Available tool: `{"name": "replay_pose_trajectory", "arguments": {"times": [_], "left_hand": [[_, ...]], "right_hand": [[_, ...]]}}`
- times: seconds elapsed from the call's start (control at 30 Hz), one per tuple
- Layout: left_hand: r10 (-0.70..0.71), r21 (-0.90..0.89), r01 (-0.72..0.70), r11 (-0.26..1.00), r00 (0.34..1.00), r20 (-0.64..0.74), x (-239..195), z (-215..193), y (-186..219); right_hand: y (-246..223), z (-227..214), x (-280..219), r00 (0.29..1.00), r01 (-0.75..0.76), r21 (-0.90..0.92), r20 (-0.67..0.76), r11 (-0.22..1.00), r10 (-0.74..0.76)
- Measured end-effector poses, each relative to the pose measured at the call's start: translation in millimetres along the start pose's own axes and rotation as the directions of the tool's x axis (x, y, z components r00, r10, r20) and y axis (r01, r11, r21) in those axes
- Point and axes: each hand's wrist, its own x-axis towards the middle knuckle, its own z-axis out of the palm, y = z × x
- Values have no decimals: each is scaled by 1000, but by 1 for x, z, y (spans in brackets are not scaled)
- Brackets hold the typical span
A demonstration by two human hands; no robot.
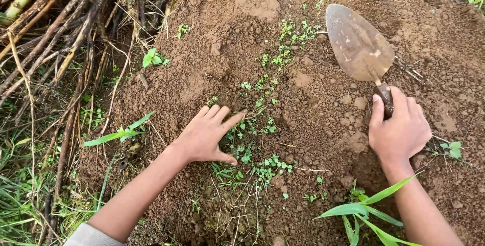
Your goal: The person uses a hand trowel to loosen soil around small plants and weeds, then pulls the unwanted plants out by hand. They continue to clear the area by removing weeds and smoothing the soil with the trowel.
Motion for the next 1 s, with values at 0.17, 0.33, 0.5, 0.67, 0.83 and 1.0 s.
{"name": "replay_pose_trajectory", "arguments": {"times": [0.17, 0.33, 0.5, 0.67, 0.83, 1.0], "left_hand": [[-5, 100, 1, 995, 999, 39, 2, -7, 18], [77, 9, -78, 997, 995, 68, 11, 25, 48], [51, -217, -90, 972, 982, -180, 3, 61, 53], [-295, -458, 101, 883, 879, -375, 8, 64, 54], [-372, -436, 198, 878, 856, -359, 40, 36, 59], [-342, -239, 287, 928, 911, -233, 76, 37, 71]], "right_hand": [[3, 0, -3, 999, 22, -32, -27, 999, -23], [3, 2, -2, 1000, 30, -48, -5, 998, -30], [2, 0, -2, 1000, 19, -25, 4, 999, -19], [1, -1, -2, 1000, 22, -18, -3, 1000, -22], [3, 2, -3, 999, 33, -22, -21, 999, -33], [9, 6, -8, 998, 66, -51, -19, 997, -67]]}}
